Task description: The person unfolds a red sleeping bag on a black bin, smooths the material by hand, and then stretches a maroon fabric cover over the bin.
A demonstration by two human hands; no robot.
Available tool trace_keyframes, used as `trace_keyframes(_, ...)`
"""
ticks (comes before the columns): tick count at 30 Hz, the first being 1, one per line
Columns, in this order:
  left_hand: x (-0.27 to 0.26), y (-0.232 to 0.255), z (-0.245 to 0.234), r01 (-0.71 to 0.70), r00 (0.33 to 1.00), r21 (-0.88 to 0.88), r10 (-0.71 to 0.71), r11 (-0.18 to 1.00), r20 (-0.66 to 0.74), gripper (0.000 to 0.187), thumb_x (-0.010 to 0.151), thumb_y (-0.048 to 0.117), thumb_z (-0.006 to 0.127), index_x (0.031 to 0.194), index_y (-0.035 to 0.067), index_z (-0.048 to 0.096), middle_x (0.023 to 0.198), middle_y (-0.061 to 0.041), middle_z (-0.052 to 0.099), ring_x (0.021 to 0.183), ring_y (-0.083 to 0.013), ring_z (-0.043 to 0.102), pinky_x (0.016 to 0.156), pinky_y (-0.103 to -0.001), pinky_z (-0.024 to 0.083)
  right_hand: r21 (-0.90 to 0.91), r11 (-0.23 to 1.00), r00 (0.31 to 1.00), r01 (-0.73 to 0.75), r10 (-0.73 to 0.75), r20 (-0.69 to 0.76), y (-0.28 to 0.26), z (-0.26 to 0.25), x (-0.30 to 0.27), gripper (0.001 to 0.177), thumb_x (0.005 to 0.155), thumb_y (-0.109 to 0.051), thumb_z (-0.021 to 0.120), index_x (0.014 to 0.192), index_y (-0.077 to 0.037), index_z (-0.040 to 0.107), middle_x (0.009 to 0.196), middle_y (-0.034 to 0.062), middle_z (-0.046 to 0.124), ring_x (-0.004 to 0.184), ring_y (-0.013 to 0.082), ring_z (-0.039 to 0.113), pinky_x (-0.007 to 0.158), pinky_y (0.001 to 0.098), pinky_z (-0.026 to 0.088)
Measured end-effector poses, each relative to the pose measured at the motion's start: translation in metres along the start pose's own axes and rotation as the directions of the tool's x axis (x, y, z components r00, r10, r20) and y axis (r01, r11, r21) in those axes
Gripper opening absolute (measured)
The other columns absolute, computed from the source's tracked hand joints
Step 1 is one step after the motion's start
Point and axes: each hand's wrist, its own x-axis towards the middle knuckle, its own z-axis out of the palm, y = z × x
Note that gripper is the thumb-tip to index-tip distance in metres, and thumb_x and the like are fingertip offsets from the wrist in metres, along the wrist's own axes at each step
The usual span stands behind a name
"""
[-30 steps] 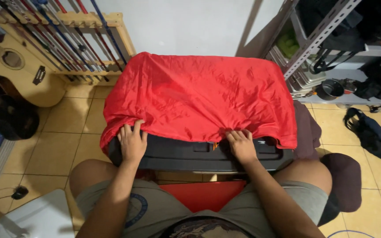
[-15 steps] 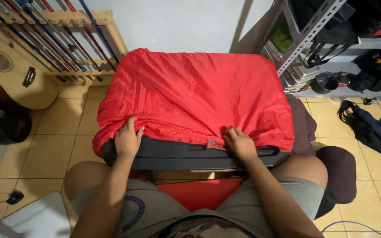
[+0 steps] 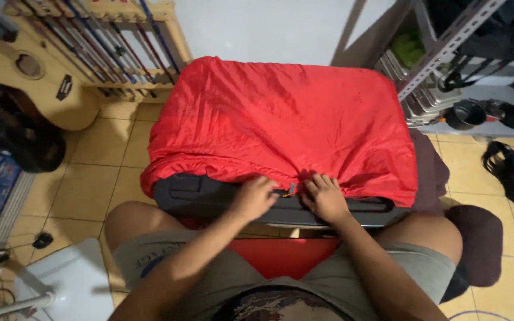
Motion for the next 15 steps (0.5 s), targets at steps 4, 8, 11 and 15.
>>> trace_keyframes(4,0.020,0.034,0.037,0.066,0.996,-0.020,-0.068,0.998,-0.064,0.033,0.079,0.032,0.080,0.102,0.014,0.065,0.091,-0.007,0.066,0.086,-0.0293,0.072,0.074,-0.039,0.060,-0.081,0.991,0.964,0.110,-0.126,-0.235,0.000,0.008,0.005,0.023,0.090,-0.036,0.068,0.101,-0.016,0.069,0.094,0.0029,0.059,0.092,0.0247,0.060,0.078,0.0398,0.043)
trace_keyframes(8,0.036,0.032,0.067,0.199,0.976,0.059,-0.192,0.978,-0.105,0.024,0.080,0.027,0.079,0.089,0.013,0.062,0.082,-0.005,0.064,0.079,-0.0266,0.072,0.068,-0.036,0.060,-0.157,0.975,0.929,0.154,-0.197,-0.314,-0.006,-0.014,0.004,0.016,0.091,-0.028,0.064,0.099,-0.015,0.068,0.089,0.0030,0.057,0.085,0.0236,0.059,0.075,0.0381,0.042)
trace_keyframes(11,0.040,0.036,0.048,0.198,0.975,0.005,-0.196,0.980,-0.106,0.014,0.083,0.022,0.074,0.084,0.012,0.064,0.078,-0.005,0.064,0.078,-0.0280,0.072,0.068,-0.037,0.060,-0.176,0.971,0.925,0.162,-0.211,-0.314,-0.009,-0.034,0.003,0.016,0.092,-0.026,0.062,0.103,-0.015,0.068,0.090,0.0026,0.056,0.084,0.0233,0.058,0.074,0.0381,0.041)
trace_keyframes(15,0.038,0.038,0.006,0.168,0.974,-0.049,-0.173,0.985,-0.149,0.017,0.084,0.028,0.074,0.084,0.012,0.071,0.082,-0.007,0.062,0.080,-0.0297,0.071,0.069,-0.038,0.060,-0.132,0.982,0.924,0.133,-0.171,-0.343,-0.008,-0.059,0.006,0.015,0.096,-0.022,0.061,0.106,-0.015,0.069,0.092,0.0025,0.057,0.087,0.0241,0.060,0.075,0.0377,0.042)
